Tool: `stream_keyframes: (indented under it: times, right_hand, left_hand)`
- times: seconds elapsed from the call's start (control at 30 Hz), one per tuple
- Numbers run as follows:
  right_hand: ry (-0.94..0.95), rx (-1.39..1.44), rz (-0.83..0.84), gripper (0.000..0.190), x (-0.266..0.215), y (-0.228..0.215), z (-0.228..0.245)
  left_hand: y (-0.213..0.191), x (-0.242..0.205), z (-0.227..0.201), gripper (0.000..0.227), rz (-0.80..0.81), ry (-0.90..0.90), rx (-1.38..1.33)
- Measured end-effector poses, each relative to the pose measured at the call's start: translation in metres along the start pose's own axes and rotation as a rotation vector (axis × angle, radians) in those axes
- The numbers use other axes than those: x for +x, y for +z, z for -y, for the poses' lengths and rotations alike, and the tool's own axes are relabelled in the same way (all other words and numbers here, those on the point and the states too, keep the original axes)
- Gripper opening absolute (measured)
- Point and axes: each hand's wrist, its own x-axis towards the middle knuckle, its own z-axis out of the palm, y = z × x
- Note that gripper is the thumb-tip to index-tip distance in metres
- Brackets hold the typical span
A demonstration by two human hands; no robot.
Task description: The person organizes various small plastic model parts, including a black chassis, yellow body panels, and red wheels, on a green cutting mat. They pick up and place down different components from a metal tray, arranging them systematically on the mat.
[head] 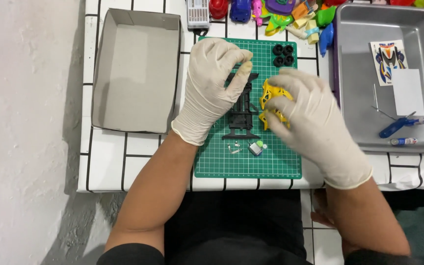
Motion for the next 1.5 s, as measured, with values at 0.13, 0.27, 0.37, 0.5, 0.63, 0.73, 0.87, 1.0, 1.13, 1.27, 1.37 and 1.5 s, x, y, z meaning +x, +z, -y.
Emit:
stream_keyframes:
  times: [0.13, 0.27, 0.37, 0.5, 0.63, 0.73, 0.87, 1.0, 1.13, 1.27, 1.37, 1.5]
  right_hand:
    - [-0.059, -0.006, -0.112, 0.013, 0.036, 0.000, -0.040]
    - [-0.052, -0.009, -0.050, 0.006, 0.057, 0.015, -0.051]
    - [-0.006, 0.044, -0.074, 0.008, 0.054, 0.037, -0.054]
    - [0.071, 0.149, -0.127, 0.012, 0.043, 0.056, -0.062]
    - [0.039, 0.153, -0.225, 0.019, 0.044, 0.050, -0.057]
    - [0.041, 0.180, -0.234, 0.020, 0.040, 0.052, -0.057]
    - [0.056, 0.162, -0.221, 0.019, 0.040, 0.052, -0.054]
    - [0.055, 0.197, -0.264, 0.021, 0.041, 0.049, -0.046]
    - [0.066, 0.205, -0.305, 0.021, 0.043, 0.047, -0.041]
    - [0.083, 0.299, -0.401, 0.029, 0.043, 0.052, -0.039]
    - [0.081, 0.352, -0.463, 0.027, 0.042, 0.054, -0.036]
    - [0.037, 0.434, -0.560, 0.015, 0.046, 0.055, -0.030]
  left_hand:
    - [0.002, -0.003, 0.004, 0.023, 0.012, -0.009, -0.016]
    - [0.009, -0.012, 0.009, 0.027, 0.038, -0.004, 0.019]
    - [0.022, -0.016, 0.020, 0.021, 0.015, 0.003, -0.026]
    - [0.029, -0.021, 0.027, 0.017, 0.015, -0.007, -0.083]
    - [0.035, -0.023, 0.026, 0.017, 0.038, -0.063, -0.083]
    - [0.031, -0.023, 0.022, 0.016, 0.060, -0.091, -0.104]
    - [0.028, -0.021, 0.020, 0.018, 0.066, -0.094, -0.077]
    - [0.025, -0.015, 0.008, 0.009, 0.064, -0.124, -0.118]
    - [0.031, -0.018, 0.011, 0.008, 0.052, -0.129, -0.056]
    - [0.029, -0.018, 0.006, 0.007, -0.035, -0.237, -0.176]
    - [0.028, -0.018, -0.002, 0.007, -0.095, -0.278, -0.225]
    - [0.034, -0.021, 0.000, 0.007, -0.131, -0.255, -0.265]
